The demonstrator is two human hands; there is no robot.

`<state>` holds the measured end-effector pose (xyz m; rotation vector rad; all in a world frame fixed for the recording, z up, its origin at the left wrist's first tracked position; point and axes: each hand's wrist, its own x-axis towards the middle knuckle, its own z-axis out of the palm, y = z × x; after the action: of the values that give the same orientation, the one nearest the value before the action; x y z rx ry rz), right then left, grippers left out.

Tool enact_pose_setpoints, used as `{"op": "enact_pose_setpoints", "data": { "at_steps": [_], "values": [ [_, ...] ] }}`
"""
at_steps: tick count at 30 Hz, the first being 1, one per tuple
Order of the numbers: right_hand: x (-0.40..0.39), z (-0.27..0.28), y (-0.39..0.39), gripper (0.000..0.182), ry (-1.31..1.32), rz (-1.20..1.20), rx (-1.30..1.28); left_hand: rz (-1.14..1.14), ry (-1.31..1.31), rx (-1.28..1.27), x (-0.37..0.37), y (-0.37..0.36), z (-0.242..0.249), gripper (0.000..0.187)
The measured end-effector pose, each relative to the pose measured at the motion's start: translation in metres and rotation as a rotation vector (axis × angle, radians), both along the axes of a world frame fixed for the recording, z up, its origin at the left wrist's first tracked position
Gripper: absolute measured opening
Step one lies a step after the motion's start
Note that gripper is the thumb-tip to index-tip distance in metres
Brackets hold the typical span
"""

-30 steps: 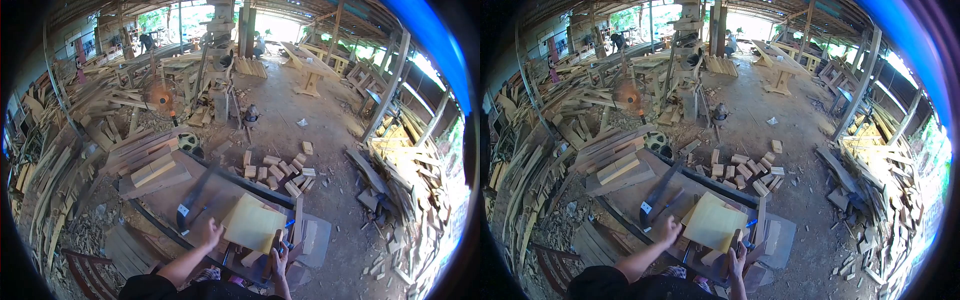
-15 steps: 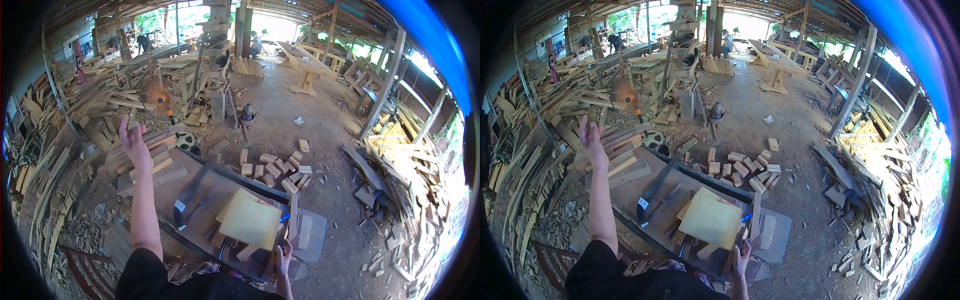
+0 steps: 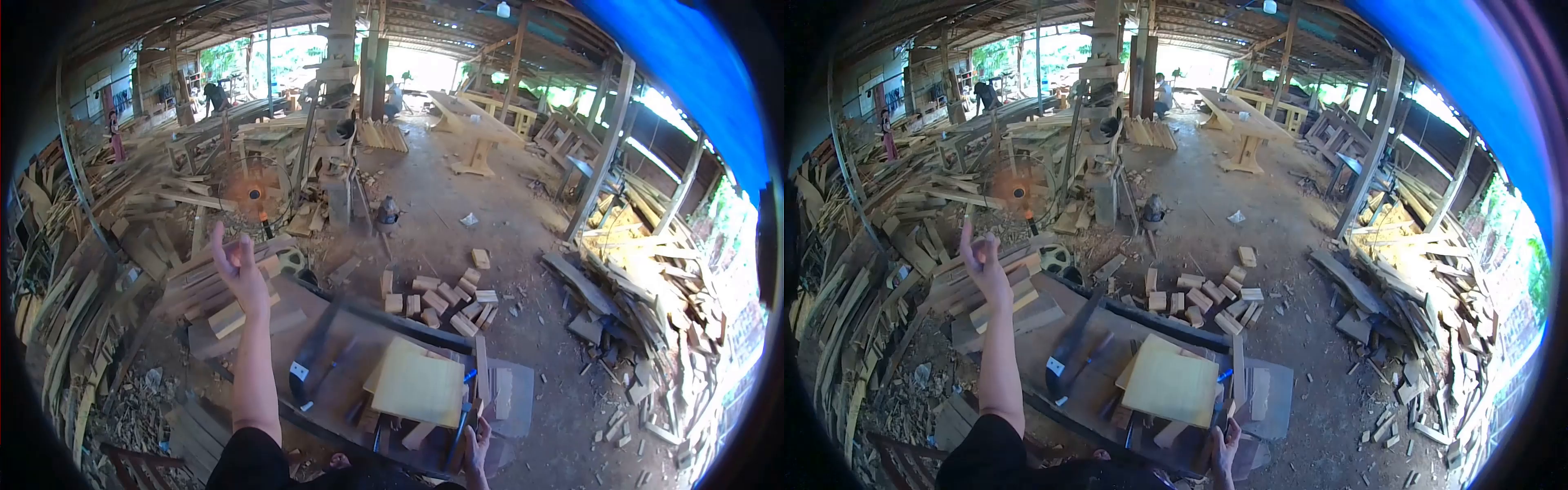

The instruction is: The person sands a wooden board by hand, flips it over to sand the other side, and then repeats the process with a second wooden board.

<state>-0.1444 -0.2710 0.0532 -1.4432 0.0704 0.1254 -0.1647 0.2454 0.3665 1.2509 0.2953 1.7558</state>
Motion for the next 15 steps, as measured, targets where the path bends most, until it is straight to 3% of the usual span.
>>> {"op": "enact_pose_setpoints", "data": {
  "at_steps": [3,8,10,12,15],
  "values": [
    [-0.016,0.026,0.03,0.054,0.087,-0.009,0.033,0.003,0.081,-0.037,-0.012,0.01,-0.028,0.046],
    [-0.032,0.029,0.083,0.054,0.07,0.071,-0.044,-0.147,0.516,-0.186,-0.05,0.022,-0.13,0.04],
    [-0.041,0.034,0.1,0.054,0.053,0.134,-0.057,-0.142,0.59,-0.169,-0.06,0.032,-0.197,0.039],
    [-0.047,0.029,0.113,0.054,0.045,0.175,-0.075,-0.16,0.699,-0.157,-0.075,0.029,-0.233,0.037],
    [-0.051,0.041,0.118,0.056,0.043,0.249,-0.094,-0.436,0.788,-0.376,-0.089,-0.007,-0.266,0.035]
  ]
}}
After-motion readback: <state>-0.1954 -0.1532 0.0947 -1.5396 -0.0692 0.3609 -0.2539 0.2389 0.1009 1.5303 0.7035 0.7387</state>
